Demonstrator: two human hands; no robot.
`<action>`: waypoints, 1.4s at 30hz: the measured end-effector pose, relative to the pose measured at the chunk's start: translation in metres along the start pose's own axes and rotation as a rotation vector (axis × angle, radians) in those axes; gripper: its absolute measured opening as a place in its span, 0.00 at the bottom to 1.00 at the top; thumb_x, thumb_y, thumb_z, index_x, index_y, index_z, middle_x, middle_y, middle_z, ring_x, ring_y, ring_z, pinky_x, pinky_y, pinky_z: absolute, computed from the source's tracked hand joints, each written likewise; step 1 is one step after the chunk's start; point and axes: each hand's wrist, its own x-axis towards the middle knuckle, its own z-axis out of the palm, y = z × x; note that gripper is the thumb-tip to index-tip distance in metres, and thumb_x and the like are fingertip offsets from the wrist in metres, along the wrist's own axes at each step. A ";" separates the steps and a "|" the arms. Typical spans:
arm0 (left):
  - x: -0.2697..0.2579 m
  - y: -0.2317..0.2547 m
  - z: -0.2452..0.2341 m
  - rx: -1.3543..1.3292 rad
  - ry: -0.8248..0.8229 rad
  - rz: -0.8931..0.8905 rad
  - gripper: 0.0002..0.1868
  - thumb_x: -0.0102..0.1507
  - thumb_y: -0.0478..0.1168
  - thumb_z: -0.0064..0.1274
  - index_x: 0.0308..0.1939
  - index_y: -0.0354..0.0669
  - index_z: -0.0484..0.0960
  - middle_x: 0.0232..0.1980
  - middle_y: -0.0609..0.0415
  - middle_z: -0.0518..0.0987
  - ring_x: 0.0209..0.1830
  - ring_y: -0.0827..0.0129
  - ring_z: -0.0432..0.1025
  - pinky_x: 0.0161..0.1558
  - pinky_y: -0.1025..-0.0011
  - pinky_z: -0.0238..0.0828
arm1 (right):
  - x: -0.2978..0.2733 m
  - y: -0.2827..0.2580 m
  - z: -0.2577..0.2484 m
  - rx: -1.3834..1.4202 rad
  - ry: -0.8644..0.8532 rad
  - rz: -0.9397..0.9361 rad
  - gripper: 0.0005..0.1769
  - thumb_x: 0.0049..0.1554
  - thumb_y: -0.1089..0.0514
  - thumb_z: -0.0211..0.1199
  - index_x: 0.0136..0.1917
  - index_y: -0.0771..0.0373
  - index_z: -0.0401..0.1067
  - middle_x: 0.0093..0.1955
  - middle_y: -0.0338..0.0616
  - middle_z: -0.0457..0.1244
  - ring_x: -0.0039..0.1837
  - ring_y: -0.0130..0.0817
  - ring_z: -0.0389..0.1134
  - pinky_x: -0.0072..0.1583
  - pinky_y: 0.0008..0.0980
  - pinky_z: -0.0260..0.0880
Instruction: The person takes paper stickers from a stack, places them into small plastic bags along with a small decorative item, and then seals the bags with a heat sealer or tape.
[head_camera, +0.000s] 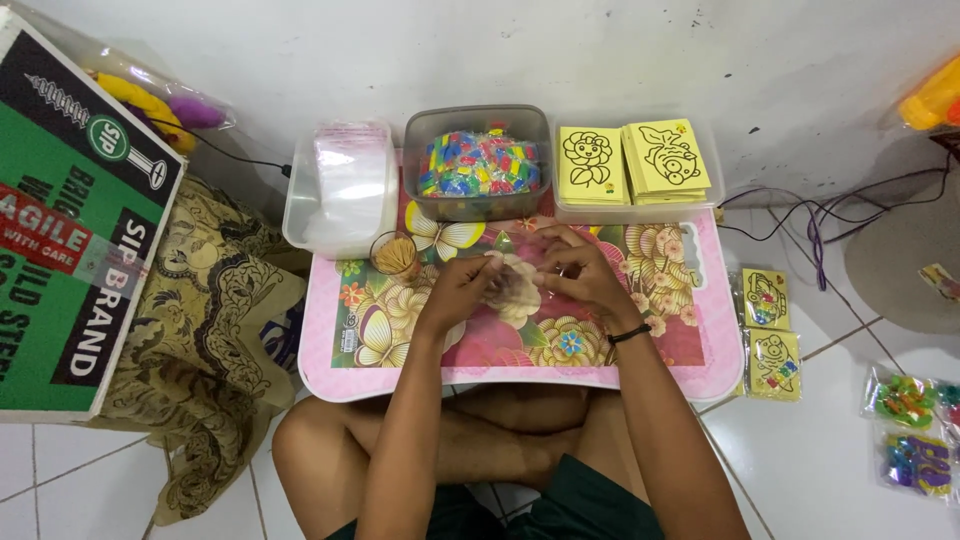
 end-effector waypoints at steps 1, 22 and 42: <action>-0.001 0.004 0.000 -0.001 0.000 0.001 0.23 0.73 0.45 0.46 0.28 0.37 0.84 0.24 0.46 0.78 0.28 0.69 0.71 0.40 0.66 0.73 | -0.002 0.011 -0.001 -0.001 0.000 0.000 0.09 0.51 0.56 0.75 0.38 0.64 0.80 0.60 0.53 0.63 0.54 0.41 0.68 0.58 0.37 0.65; 0.001 -0.017 -0.001 -0.024 0.083 0.027 0.06 0.61 0.38 0.64 0.32 0.40 0.87 0.21 0.52 0.79 0.25 0.76 0.67 0.29 0.76 0.65 | -0.001 0.009 0.012 0.364 0.299 0.021 0.11 0.59 0.62 0.63 0.52 0.73 0.72 0.44 0.48 0.62 0.33 0.22 0.58 0.32 0.19 0.60; 0.000 -0.002 -0.004 -0.013 0.177 0.039 0.10 0.67 0.45 0.59 0.32 0.46 0.87 0.21 0.56 0.78 0.27 0.78 0.67 0.34 0.74 0.67 | 0.004 -0.005 -0.009 -0.165 0.748 -0.005 0.07 0.58 0.67 0.59 0.51 0.61 0.73 0.34 0.42 0.63 0.32 0.27 0.60 0.34 0.24 0.56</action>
